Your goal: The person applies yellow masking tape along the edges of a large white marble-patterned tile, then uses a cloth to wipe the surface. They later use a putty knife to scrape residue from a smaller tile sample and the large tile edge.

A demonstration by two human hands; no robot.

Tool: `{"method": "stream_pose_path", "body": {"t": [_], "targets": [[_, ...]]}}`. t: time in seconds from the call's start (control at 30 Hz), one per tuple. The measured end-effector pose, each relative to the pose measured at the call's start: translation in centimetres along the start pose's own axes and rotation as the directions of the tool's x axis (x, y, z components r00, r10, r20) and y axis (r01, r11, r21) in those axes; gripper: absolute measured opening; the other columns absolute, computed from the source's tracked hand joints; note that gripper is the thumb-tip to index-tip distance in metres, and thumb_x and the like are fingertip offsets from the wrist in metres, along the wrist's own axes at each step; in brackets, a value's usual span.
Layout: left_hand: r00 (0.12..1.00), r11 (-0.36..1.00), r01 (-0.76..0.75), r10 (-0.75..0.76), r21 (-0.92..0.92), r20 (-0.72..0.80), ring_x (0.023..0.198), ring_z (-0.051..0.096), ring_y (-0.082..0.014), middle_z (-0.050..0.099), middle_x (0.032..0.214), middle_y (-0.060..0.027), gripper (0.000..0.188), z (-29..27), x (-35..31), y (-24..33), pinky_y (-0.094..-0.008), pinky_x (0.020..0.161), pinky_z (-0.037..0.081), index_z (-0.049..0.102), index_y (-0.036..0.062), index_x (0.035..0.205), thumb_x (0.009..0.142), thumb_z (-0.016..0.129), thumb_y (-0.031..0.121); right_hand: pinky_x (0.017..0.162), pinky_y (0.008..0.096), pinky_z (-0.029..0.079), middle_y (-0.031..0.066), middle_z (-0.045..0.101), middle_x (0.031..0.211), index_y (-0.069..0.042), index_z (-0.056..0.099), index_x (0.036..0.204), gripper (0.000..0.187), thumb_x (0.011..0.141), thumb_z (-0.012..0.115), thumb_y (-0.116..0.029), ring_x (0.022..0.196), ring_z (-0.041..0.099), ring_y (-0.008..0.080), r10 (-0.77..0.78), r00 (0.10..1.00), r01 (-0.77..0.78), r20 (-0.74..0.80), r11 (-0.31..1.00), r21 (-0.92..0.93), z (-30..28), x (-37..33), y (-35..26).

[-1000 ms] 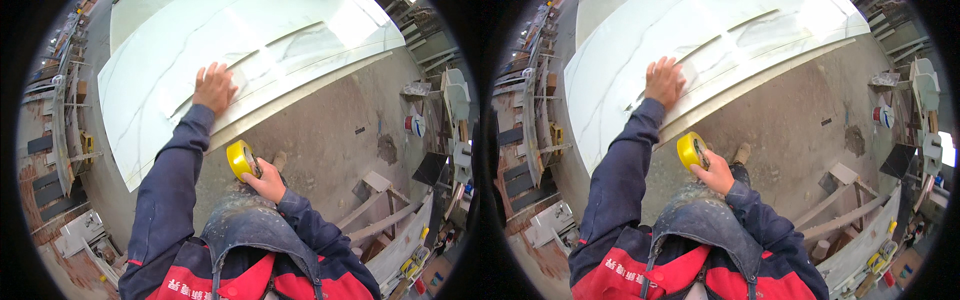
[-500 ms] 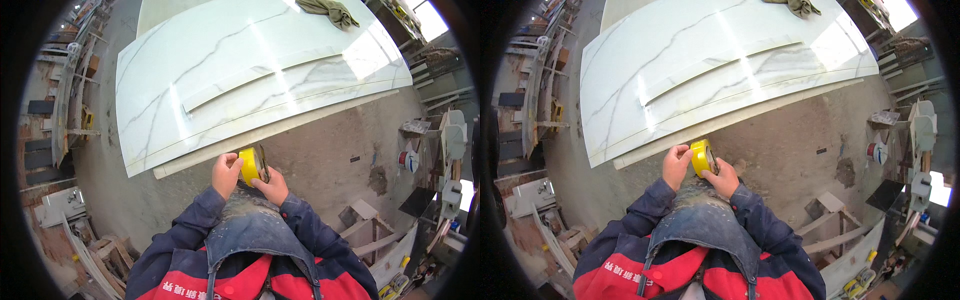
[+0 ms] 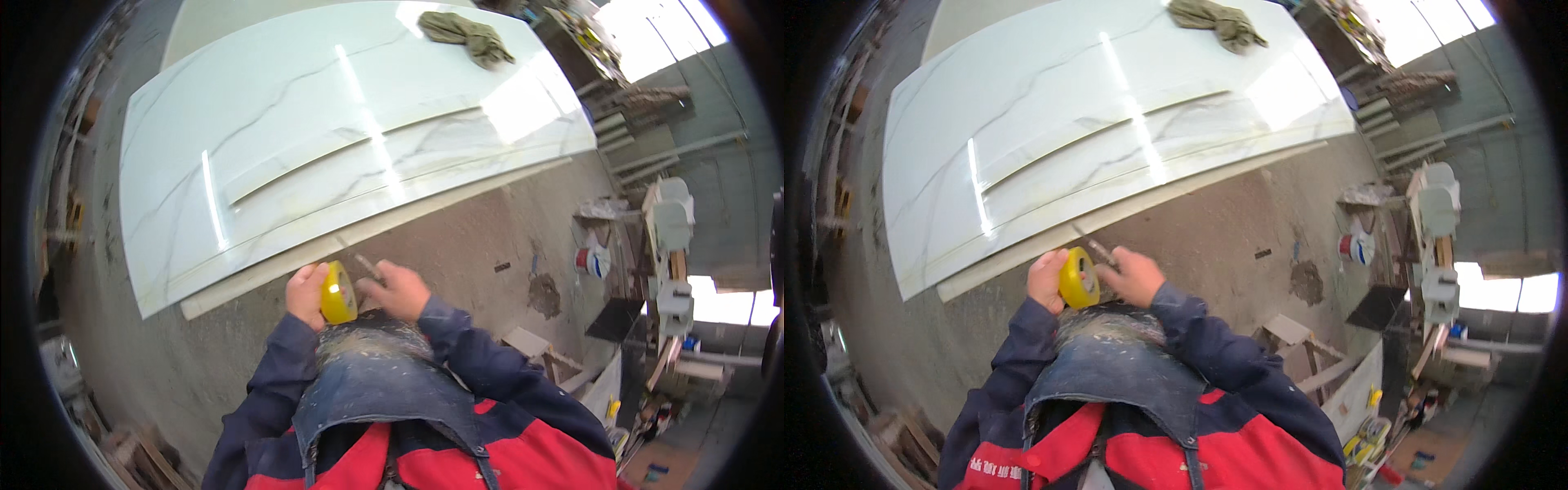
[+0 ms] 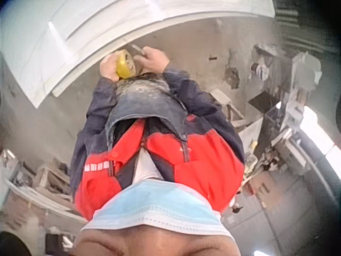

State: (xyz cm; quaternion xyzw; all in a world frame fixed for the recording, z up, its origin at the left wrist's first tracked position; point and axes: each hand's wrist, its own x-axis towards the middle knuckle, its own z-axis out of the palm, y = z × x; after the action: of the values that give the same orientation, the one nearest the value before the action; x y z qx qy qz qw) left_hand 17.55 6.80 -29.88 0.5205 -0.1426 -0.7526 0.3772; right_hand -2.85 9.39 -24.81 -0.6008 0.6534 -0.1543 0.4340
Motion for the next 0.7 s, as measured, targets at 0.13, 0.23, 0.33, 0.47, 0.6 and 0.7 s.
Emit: {"method": "stream_pose_path", "body": {"t": [0.13, 0.23, 0.33, 0.47, 0.6, 0.7], "targets": [[0.995, 0.992, -0.056, 0.065, 0.112, -0.077, 0.067, 0.068, -0.0225, 0.068, 0.092, -0.012, 0.022, 0.7, 0.0, -0.2, -0.0352, 0.061, 0.058, 0.06, -0.0022, 0.11, 0.098, 0.061, 0.017, 0.074, 0.0501, 0.052, 0.023, 0.066, 0.086, -0.002, 0.056, 0.097, 0.034, 0.094, 0.061, -0.036, 0.084, 0.065, 0.0434, -0.128, 0.988, 0.15, 0.087, 0.932, -0.331, -5.2, 1.9, -2.0], [0.99, 0.992, -0.088, 0.097, 0.092, -0.105, 0.065, 0.067, -0.0229, 0.067, 0.09, -0.0125, 0.02, 1.2, -0.5, 0.0, -0.0357, 0.059, 0.057, 0.057, -0.0018, 0.109, 0.098, 0.061, 0.015, 0.072, 0.049, 0.053, 0.0206, 0.067, 0.087, -0.003, 0.06, 0.095, 0.026, 0.094, 0.059, -0.03, 0.082, 0.066, 0.0403, -0.28, 0.943, 0.334, 0.182, 0.78, -0.529, -6.5, 4.5, -2.3], [0.984, 0.995, -0.098, 0.102, 0.032, -0.144, 0.063, 0.066, -0.0228, 0.065, 0.088, -0.0121, 0.018, 1.8, -0.8, 0.0, -0.0359, 0.057, 0.057, 0.056, -0.0007, 0.107, 0.098, 0.06, 0.015, 0.072, 0.0474, 0.054, 0.0178, 0.067, 0.086, -0.005, 0.063, 0.094, 0.024, 0.093, 0.059, -0.028, 0.081, 0.067, 0.0381, -0.387, 0.881, 0.469, 0.272, 0.64, -0.609, -6.4, 6.7, -3.2], [0.981, 0.996, -0.072, 0.06, -0.058, -0.187, 0.059, 0.064, -0.0223, 0.064, 0.087, -0.0117, 0.018, 2.3, -0.8, -0.1, -0.036, 0.054, 0.056, 0.056, 0.0005, 0.106, 0.099, 0.058, 0.017, 0.072, 0.0456, 0.055, 0.0147, 0.068, 0.088, -0.007, 0.067, 0.096, 0.021, 0.093, 0.059, -0.027, 0.083, 0.068, 0.0355, -0.36, 0.859, 0.508, 0.363, 0.521, -0.686, -6.0, 8.4, -6.3], [0.976, 0.997, -0.051, 0.038, -0.057, -0.214, 0.058, 0.063, -0.0223, 0.064, 0.086, -0.0118, 0.018, 2.7, -1.1, 0.2, -0.0358, 0.053, 0.055, 0.056, 0.0011, 0.106, 0.1, 0.057, 0.019, 0.072, 0.045, 0.056, 0.0133, 0.069, 0.088, -0.008, 0.068, 0.095, 0.019, 0.094, 0.058, -0.025, 0.083, 0.069, 0.0348, -0.429, 0.812, 0.572, 0.395, 0.45, -0.686, -4.9, 10.0, -6.9], [0.977, 0.995, -0.053, 0.033, -0.088, -0.212, 0.058, 0.063, -0.0228, 0.064, 0.085, -0.0118, 0.017, 2.4, -0.8, -0.4, -0.0365, 0.052, 0.055, 0.056, 0.002, 0.105, 0.1, 0.057, 0.018, 0.07, 0.0474, 0.053, 0.0147, 0.067, 0.084, -0.007, 0.066, 0.09, 0.021, 0.092, 0.061, -0.027, 0.079, 0.066, 0.0371, -0.468, 0.797, 0.584, 0.382, 0.436, -0.684, -3.6, 11.3, -6.4]]}}
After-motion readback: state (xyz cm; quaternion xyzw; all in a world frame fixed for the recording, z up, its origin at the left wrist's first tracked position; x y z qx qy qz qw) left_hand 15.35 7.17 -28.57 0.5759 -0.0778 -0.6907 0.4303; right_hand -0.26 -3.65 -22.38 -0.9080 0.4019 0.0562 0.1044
